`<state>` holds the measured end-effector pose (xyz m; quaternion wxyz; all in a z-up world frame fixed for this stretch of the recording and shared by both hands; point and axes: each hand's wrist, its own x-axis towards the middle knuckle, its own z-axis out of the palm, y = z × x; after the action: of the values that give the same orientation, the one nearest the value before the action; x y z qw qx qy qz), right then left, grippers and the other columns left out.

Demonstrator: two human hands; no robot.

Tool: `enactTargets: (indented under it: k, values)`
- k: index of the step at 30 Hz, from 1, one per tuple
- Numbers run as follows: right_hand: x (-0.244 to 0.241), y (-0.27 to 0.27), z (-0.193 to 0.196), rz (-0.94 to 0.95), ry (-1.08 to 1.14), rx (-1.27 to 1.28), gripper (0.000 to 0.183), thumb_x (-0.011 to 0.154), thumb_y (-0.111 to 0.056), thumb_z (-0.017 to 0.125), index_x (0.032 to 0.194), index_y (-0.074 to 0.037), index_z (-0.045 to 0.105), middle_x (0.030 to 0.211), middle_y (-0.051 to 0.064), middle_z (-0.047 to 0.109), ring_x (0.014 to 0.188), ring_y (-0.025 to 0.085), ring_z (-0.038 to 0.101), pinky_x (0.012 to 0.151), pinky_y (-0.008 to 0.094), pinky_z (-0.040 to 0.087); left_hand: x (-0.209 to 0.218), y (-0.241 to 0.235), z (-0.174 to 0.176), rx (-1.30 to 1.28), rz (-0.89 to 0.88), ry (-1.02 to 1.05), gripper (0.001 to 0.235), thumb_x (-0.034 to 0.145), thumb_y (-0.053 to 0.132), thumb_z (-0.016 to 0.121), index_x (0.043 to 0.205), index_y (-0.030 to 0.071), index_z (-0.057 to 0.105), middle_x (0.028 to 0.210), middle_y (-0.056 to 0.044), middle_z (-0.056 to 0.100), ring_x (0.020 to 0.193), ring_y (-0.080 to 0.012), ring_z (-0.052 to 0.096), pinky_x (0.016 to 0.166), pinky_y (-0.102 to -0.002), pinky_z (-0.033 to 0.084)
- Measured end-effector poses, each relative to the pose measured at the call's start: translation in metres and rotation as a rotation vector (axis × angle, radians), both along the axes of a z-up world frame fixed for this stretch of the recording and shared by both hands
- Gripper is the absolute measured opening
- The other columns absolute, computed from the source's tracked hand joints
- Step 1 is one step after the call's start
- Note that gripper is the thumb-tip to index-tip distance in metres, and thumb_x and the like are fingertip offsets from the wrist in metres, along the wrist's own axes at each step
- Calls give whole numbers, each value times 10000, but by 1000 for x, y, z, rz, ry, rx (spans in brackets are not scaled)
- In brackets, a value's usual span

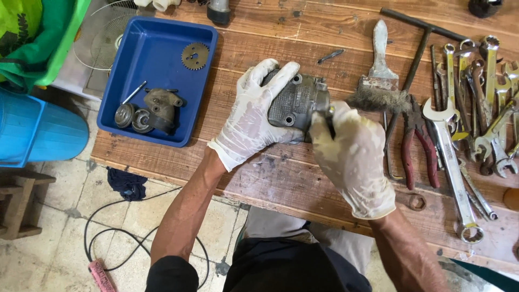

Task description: Inspecting and cleaning a motorcycle engine cylinder head on a workbench.

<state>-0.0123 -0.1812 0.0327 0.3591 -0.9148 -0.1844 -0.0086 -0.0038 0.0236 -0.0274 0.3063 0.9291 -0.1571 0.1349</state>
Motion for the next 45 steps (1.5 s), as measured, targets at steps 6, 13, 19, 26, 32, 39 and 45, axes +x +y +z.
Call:
enactTargets:
  k: [6, 13, 19, 26, 32, 39, 45]
  values:
    - [-42, 2, -38, 70, -614, -158, 227, 1058, -290, 591, 873, -160, 605, 593, -56, 387, 434, 82, 309, 385, 270, 287, -1, -4, 8, -28, 14, -40, 1105, 728, 927, 407, 1559, 199, 426, 1464, -192, 425, 1410, -371, 423, 1224, -549, 263]
    - [-79, -13, -120, 85, -678, -323, 199, 870, -75, 619, 1008, -219, 630, 674, -44, 414, 515, 171, 441, 424, 343, 369, 0, 0, 0, -6, -5, -32, 1094, 708, 664, 879, 1574, 193, 405, 1505, -198, 392, 1426, -375, 407, 1217, -560, 276]
    - [-74, -33, -131, 211, -272, -37, 542, 830, -396, 694, 1273, -85, 705, 955, 114, 702, 803, 290, 666, 695, 431, 555, 0, 1, 1, -6, -11, -31, 1145, 658, 566, 959, 1582, 192, 395, 1522, -209, 390, 1448, -383, 392, 1225, -551, 269]
    - [-68, -30, -96, -45, 276, 148, 397, 944, -256, 639, 1338, -243, 685, 1274, 28, 748, 1122, 218, 726, 998, 300, 533, 0, 1, 1, -9, -10, -22, 1088, 716, 637, 878, 1584, 188, 398, 1530, -203, 384, 1466, -380, 380, 1233, -544, 257]
    - [-80, -39, -100, -190, 246, 28, 734, 921, -258, 669, 1575, -395, 364, 726, 4, 738, 568, 277, 691, 695, 396, 579, -1, 1, 1, -21, -12, -2, 1098, 704, 615, 899, 1586, 198, 396, 1549, -207, 373, 1495, -375, 355, 1248, -537, 239]
    - [-54, -38, -61, -313, 663, 1077, 288, 919, 170, 516, 1153, 3, 526, 1043, 234, 757, 931, 340, 776, 933, 437, 653, 0, 1, -1, -16, -20, -3, 1141, 687, 551, 967, 1599, 212, 372, 1543, -199, 373, 1492, -368, 359, 1244, -553, 245]
    - [-31, -19, -64, -359, 770, 856, 332, 892, -297, 751, 1137, -79, 696, 788, 9, 625, 576, 101, 457, 498, 248, 396, -2, 1, 4, -11, -17, -13, 1089, 719, 616, 896, 1586, 186, 395, 1542, -220, 383, 1483, -380, 373, 1245, -542, 260]
